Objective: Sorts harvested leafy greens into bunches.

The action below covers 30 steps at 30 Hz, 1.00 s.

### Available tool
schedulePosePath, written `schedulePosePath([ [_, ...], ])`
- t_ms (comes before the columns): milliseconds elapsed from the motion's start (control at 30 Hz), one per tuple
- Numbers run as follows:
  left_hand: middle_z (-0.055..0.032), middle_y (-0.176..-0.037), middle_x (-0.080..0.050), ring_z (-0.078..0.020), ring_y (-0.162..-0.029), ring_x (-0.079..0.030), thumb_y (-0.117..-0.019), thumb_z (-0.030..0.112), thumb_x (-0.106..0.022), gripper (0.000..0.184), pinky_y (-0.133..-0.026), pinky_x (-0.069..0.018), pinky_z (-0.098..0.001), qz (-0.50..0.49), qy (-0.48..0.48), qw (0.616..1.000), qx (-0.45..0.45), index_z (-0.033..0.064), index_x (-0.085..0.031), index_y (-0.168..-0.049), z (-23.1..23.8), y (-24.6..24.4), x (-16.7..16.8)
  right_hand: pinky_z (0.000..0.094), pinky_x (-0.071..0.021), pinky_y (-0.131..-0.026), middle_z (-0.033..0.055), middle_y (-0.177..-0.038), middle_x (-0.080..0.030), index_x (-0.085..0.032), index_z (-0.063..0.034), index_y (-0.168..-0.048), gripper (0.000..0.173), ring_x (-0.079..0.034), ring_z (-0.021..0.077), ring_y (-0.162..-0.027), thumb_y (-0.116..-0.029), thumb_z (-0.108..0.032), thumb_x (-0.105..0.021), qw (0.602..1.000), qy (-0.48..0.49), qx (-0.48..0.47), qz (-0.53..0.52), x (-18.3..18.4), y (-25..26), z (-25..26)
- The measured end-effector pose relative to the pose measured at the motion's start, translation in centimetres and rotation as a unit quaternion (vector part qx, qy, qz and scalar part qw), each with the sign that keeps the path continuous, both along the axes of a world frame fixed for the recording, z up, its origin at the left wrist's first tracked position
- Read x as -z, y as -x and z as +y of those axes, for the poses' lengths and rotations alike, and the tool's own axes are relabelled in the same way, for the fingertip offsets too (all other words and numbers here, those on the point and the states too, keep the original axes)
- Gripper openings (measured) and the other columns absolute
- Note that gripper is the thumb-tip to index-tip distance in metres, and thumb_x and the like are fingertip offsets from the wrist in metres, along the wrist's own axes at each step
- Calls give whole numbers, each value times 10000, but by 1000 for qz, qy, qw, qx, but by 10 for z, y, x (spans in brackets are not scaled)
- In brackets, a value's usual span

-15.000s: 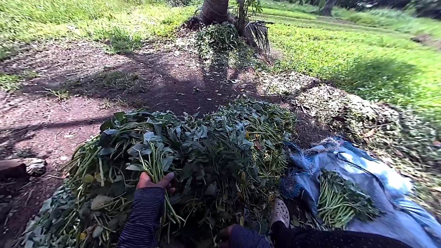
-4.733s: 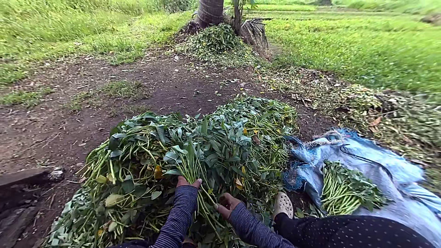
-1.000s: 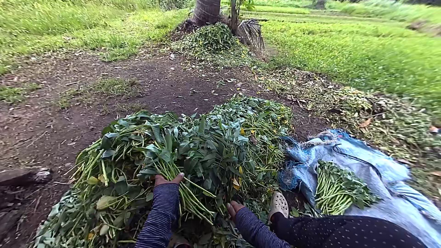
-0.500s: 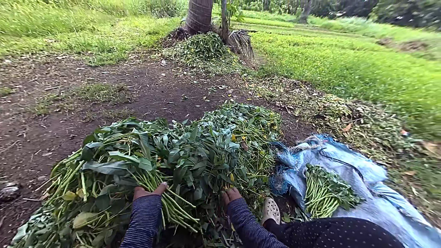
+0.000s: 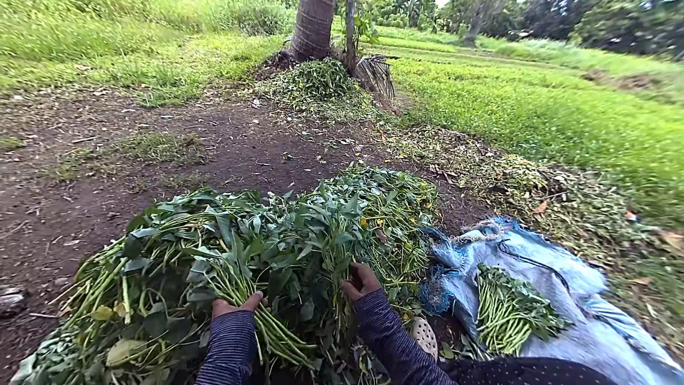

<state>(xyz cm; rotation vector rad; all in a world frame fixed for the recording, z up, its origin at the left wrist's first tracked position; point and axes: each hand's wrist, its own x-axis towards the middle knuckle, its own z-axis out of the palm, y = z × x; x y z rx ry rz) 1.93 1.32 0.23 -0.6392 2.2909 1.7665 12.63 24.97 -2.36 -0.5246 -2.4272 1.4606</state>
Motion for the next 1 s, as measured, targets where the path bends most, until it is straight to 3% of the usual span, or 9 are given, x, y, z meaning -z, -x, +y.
schedulePosePath([
  [167,-201,-1012,-650,-226,-679,-704,-844,-12,-810,803,-597,-608,-374,-20,-51,998,-7,3,-307,-1471,2,-2,-3,491,-436,-1117,269,-1320,-616,-551,58,-1368,549,-598,349,-1257,-980,-298,-705,943,31,-62,-326,19,8,23],
  [300,-204,-1004,-659,-251,-680,-710,-841,-77,-774,815,-580,-613,-399,-29,-102,994,-15,11,-277,-1481,-4,-1,2,464,-502,-1022,266,-1302,-605,-525,72,-1361,455,-635,328,-1158,-990,-147,-673,958,126,-2,-258,28,-17,37],
  [367,-191,-989,-672,-251,-672,-711,-852,-90,-755,801,-568,-614,-400,-29,-119,992,-14,23,-270,-1479,-4,-2,-1,442,-611,-794,205,-1154,-650,-497,37,-1325,441,-708,279,-918,-929,-55,-668,959,228,16,-168,30,-32,40],
  [433,-176,-957,-681,-246,-647,-711,-872,-106,-719,757,-544,-613,-386,-27,-144,989,-15,28,-270,-1466,-1,-5,-10,365,-562,-661,144,-987,-672,-522,28,-1317,411,-649,183,-726,-955,-111,-658,956,222,-2,-191,29,-39,43],
  [500,-182,-959,-680,-259,-647,-718,-895,-109,-690,744,-543,-617,-394,-30,-164,986,-12,32,-254,-1480,4,-7,-19,383,-526,-782,148,-1035,-662,-556,31,-1347,389,-608,184,-795,-1047,-212,-603,946,177,-16,-270,3,-39,43],
  [600,-177,-964,-669,-271,-638,-712,-900,-142,-647,730,-533,-621,-414,-32,-206,978,-12,40,-240,-1478,13,-12,-26,243,-475,-494,-2,-790,-592,-564,-20,-1201,256,-509,64,-525,-1053,-209,-476,958,271,-26,-89,-24,-50,38],
  [667,-170,-987,-694,-263,-641,-714,-906,-156,-624,706,-533,-617,-411,-41,-230,972,-6,38,-246,-1469,19,-18,-28,241,-504,-481,17,-848,-660,-548,-25,-1248,302,-557,68,-520,-1073,-234,-418,954,294,-33,-47,-20,-53,33],
  [767,-180,-955,-703,-262,-639,-714,-906,-120,-665,684,-537,-613,-410,-79,-217,973,18,16,-274,-1449,29,-27,-22,380,-562,-667,134,-1112,-689,-505,-24,-1419,382,-662,205,-735,-1101,-233,-467,951,231,-30,-203,-18,-52,16],
  [1000,-175,-848,-684,-262,-675,-734,-916,20,-751,700,-588,-640,-398,-195,-169,959,119,-1,-289,-1441,48,-53,13,311,-533,-572,100,-974,-704,-543,-46,-1411,389,-606,136,-610,-1045,-174,-575,934,279,-77,-209,11,-66,-30],
])
